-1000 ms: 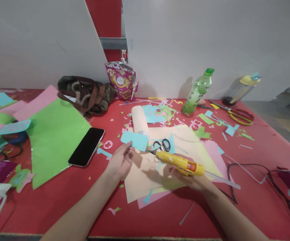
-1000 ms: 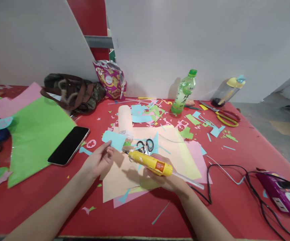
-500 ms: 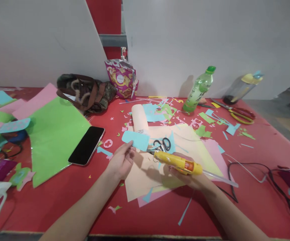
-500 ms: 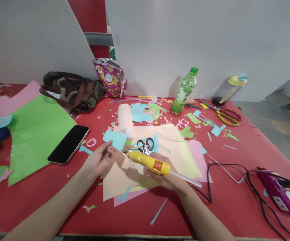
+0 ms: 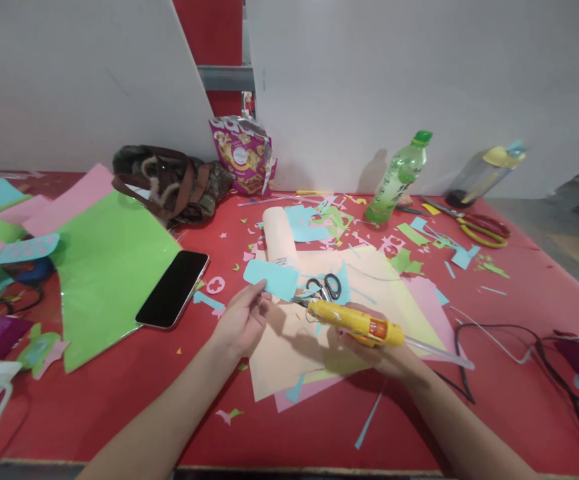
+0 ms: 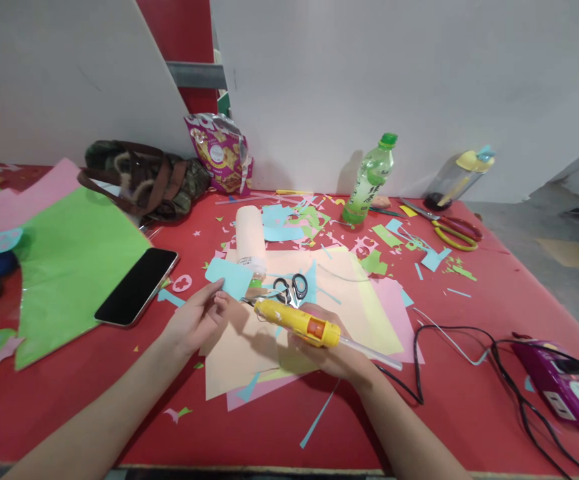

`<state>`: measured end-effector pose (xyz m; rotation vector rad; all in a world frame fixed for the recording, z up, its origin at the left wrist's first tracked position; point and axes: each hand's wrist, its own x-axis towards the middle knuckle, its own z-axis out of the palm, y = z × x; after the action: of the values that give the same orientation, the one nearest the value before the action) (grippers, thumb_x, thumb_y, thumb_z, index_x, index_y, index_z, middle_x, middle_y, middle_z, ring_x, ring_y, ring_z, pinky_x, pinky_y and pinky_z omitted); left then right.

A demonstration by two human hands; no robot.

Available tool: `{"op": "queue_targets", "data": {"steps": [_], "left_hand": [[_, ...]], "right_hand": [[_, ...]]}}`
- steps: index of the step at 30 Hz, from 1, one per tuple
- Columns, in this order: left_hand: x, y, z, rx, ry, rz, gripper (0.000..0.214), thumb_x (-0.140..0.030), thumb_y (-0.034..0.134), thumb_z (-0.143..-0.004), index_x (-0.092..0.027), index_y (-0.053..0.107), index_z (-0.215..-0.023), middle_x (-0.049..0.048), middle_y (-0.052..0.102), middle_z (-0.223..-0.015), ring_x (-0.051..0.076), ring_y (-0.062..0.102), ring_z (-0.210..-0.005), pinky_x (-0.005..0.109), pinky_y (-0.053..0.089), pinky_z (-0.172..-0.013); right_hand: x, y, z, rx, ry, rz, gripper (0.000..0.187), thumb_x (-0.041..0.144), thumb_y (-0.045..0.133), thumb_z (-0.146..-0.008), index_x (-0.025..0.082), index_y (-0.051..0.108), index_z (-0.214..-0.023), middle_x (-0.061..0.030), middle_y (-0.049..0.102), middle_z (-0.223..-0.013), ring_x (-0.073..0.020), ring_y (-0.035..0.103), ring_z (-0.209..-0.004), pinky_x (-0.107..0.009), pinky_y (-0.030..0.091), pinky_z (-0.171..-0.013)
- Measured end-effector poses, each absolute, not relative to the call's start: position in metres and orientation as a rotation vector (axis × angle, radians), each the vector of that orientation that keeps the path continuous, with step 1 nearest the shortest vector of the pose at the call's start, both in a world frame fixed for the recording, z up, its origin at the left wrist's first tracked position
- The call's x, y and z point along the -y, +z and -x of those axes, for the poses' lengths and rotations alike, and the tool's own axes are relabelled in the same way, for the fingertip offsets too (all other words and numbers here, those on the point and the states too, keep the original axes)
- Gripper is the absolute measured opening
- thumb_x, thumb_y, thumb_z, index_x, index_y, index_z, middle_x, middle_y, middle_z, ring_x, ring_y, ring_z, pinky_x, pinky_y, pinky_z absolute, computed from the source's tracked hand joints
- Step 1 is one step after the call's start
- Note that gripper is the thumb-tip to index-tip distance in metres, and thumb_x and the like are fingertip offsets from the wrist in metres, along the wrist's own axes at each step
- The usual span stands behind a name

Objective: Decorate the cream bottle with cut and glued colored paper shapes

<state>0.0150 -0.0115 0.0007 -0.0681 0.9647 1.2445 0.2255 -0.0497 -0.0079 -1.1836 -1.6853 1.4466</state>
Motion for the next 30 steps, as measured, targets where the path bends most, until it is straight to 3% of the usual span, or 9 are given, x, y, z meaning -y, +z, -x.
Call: {"op": "queue_targets", "data": {"steps": [10, 30], "left_hand": [[0.012, -0.002, -0.016, -0.971, 1.262, 0.045, 0.027, 0.001, 0.039, -0.081, -0.008, 0.046, -0.056, -0.0016, 0.046, -0.046, 0.002, 0.049, -0.04, 0.005, 0.041, -0.037], [0.014, -0.001, -0.017, -0.957, 1.216, 0.033, 0.026, 0.001, 0.041, -0.079, -0.008, 0.049, -0.056, -0.0021, 0.045, -0.046, 0.003, 0.049, -0.04, 0.006, 0.041, -0.036]], "right_hand": [[0.049, 0.003, -0.223, 1.643, 1.384, 1.221, 0.012, 0.032, 0.053, -0.073, 0.021, 0.049, -0.077, 0.0007, 0.052, -0.064, -0.013, 0.052, -0.057, -0.025, 0.043, -0.052], [0.047, 0.0, -0.226, 1.577, 1.411, 1.257, 0.018, 0.034, 0.053, -0.071, 0.022, 0.044, -0.061, 0.0025, 0.045, -0.053, -0.0112, 0.042, -0.048, -0.026, 0.041, -0.048]]}}
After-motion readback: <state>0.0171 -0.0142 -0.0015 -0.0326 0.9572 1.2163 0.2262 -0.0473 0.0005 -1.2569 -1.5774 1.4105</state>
